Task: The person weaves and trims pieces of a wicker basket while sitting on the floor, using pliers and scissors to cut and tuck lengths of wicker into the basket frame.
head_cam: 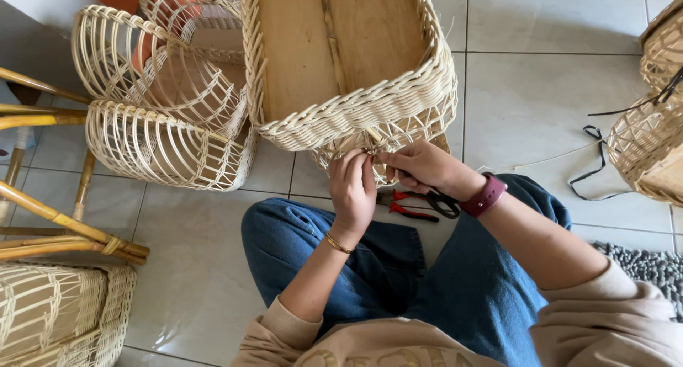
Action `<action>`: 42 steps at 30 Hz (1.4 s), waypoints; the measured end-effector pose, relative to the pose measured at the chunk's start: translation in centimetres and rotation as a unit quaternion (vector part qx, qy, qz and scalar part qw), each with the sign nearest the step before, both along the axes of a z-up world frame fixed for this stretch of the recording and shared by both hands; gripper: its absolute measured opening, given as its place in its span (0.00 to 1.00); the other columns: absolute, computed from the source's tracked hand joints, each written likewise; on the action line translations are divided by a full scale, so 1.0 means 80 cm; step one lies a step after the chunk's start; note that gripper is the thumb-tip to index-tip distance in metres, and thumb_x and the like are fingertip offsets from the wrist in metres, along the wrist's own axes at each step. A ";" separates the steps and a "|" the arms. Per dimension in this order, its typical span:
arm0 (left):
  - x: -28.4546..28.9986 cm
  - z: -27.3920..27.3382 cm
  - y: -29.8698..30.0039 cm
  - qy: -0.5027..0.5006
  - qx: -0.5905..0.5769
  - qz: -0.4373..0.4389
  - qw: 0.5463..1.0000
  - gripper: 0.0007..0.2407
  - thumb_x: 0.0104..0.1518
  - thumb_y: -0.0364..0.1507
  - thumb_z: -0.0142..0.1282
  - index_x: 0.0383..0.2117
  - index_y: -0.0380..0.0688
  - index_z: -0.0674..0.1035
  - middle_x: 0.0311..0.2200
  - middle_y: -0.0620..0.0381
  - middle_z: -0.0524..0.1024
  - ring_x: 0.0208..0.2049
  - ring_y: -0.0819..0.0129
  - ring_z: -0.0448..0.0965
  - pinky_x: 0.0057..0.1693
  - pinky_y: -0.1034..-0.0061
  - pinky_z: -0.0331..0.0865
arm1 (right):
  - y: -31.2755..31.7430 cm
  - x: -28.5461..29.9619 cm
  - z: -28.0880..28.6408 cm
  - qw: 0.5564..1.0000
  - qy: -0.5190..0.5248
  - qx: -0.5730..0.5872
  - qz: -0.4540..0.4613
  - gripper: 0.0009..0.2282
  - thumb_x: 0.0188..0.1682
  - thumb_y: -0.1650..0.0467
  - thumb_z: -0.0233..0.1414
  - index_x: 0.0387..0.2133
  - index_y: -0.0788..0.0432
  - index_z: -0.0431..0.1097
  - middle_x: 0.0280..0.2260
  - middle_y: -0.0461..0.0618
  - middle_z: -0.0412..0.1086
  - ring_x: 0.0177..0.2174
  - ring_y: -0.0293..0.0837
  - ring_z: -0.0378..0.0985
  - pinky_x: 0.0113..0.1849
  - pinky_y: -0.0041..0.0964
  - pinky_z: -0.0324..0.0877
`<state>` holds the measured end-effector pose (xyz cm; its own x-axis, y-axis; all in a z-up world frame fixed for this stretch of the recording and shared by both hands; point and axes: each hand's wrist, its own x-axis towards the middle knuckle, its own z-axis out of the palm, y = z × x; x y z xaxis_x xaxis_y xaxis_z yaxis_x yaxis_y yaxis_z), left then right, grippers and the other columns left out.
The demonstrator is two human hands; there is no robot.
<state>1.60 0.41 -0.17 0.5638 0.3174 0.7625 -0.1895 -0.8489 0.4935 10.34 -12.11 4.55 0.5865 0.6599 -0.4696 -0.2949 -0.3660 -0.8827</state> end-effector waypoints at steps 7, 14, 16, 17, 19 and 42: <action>-0.002 -0.008 0.017 0.006 0.068 -0.043 0.997 0.07 0.54 0.23 0.57 0.38 0.37 0.76 0.32 0.50 0.74 0.31 0.59 0.76 0.38 0.73 0.72 | -0.036 -0.038 -0.035 0.763 -0.606 -0.223 -0.004 0.15 0.52 0.59 0.45 0.20 0.52 0.64 0.13 0.49 0.65 0.18 0.52 0.74 0.21 0.45 0.68; -0.005 0.008 0.030 0.042 0.199 -0.080 0.976 0.11 0.51 0.20 0.58 0.41 0.42 0.79 0.33 0.50 0.75 0.30 0.62 0.76 0.35 0.75 0.74 | -0.027 -0.026 -0.062 0.687 -0.714 -0.135 -0.033 0.14 0.51 0.62 0.49 0.17 0.53 0.62 0.13 0.44 0.64 0.16 0.47 0.74 0.21 0.38 0.68; 0.000 0.012 0.031 0.018 0.294 -0.047 0.955 0.08 0.54 0.23 0.57 0.39 0.43 0.79 0.34 0.51 0.75 0.29 0.63 0.76 0.36 0.75 0.74 | -0.024 -0.023 -0.067 0.681 -0.722 -0.118 -0.032 0.13 0.50 0.63 0.48 0.18 0.53 0.63 0.13 0.46 0.65 0.16 0.47 0.75 0.21 0.39 0.69; 0.002 0.011 0.032 0.018 0.299 -0.050 0.953 0.08 0.54 0.23 0.57 0.39 0.43 0.79 0.34 0.51 0.75 0.29 0.63 0.76 0.36 0.75 0.74 | -0.025 -0.023 -0.067 0.683 -0.720 -0.116 -0.037 0.13 0.50 0.63 0.48 0.18 0.53 0.63 0.13 0.46 0.65 0.16 0.47 0.75 0.21 0.39 0.69; 0.007 0.010 0.036 0.015 0.334 -0.038 0.942 0.07 0.53 0.25 0.56 0.36 0.43 0.79 0.33 0.54 0.76 0.27 0.67 0.76 0.35 0.79 0.75 | -0.024 -0.023 -0.067 0.688 -0.719 -0.089 -0.049 0.13 0.50 0.63 0.47 0.17 0.51 0.62 0.13 0.46 0.65 0.15 0.47 0.74 0.22 0.39 0.69; 0.007 0.035 0.040 0.106 0.135 -0.153 0.973 0.07 0.56 0.21 0.53 0.34 0.45 0.82 0.31 0.57 0.79 0.32 0.61 0.81 0.40 0.73 0.75 | -0.012 -0.003 -0.104 0.603 -0.788 0.029 -0.122 0.12 0.50 0.65 0.47 0.17 0.53 0.61 0.13 0.44 0.61 0.11 0.42 0.69 0.23 0.33 0.65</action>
